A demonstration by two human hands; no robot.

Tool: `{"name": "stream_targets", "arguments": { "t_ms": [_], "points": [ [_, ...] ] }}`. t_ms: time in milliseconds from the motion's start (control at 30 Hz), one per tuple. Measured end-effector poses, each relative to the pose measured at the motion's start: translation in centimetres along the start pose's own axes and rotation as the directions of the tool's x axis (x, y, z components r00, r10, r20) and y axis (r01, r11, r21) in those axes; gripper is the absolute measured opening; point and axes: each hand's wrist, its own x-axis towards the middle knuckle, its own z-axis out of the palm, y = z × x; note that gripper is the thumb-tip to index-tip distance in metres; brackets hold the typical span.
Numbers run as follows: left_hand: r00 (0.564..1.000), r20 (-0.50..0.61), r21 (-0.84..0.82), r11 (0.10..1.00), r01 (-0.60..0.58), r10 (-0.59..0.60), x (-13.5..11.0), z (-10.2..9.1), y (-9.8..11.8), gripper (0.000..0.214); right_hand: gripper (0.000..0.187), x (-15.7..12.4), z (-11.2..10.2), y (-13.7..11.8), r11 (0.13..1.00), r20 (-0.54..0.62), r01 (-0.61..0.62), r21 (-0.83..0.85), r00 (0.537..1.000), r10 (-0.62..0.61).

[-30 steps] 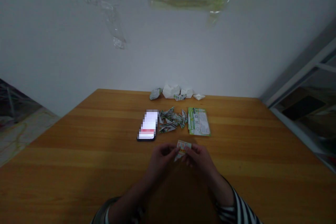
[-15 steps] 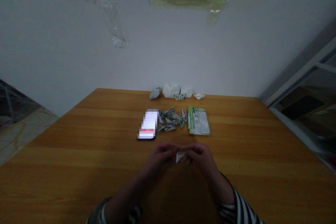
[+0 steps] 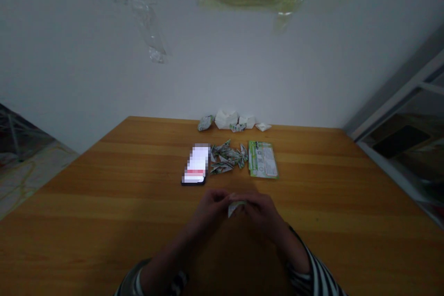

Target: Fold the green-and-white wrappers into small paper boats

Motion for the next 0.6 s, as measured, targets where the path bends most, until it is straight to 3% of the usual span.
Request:
{"name": "stream_targets", "arguments": {
  "t_ms": [133, 233, 367, 500, 600],
  "points": [
    [0.992, -0.104, 0.035, 0.997, -0.066, 0.070, -0.2, 0.0, -0.2, 0.034, 0.036, 0.0, 0.2, 0.2, 0.949, -0.001, -0.150, 0.276, 0.988, 0.156],
    [0.982, -0.155, 0.070, 0.993, -0.098, 0.108, -0.4, 0.3, -0.2, 0.033, 0.033, -0.1, 0.7, 0.9, 0.921, -0.023, -0.237, 0.310, 0.966, 0.257],
    [0.983, -0.131, 0.079, 0.990, -0.118, 0.128, -0.4, 0.9, -0.3, 0.031, 0.023, 0.1, 1.3, 1.5, 0.902, -0.117, -0.298, 0.313, 0.930, 0.348],
    [0.975, -0.059, 0.083, 0.974, -0.210, 0.215, -0.3, 0.8, -0.4, 0.036, 0.025, 0.3, 1.4, 1.8, 0.739, -0.151, -0.314, 0.597, 0.860, 0.487],
    [0.941, 0.019, 0.209, 0.919, -0.334, 0.338, -0.5, 0.6, -0.3, 0.042, 0.023, 0.1, 1.7, 1.5, 0.633, -0.081, -0.313, 0.708, 0.855, 0.513]
  ]
}}
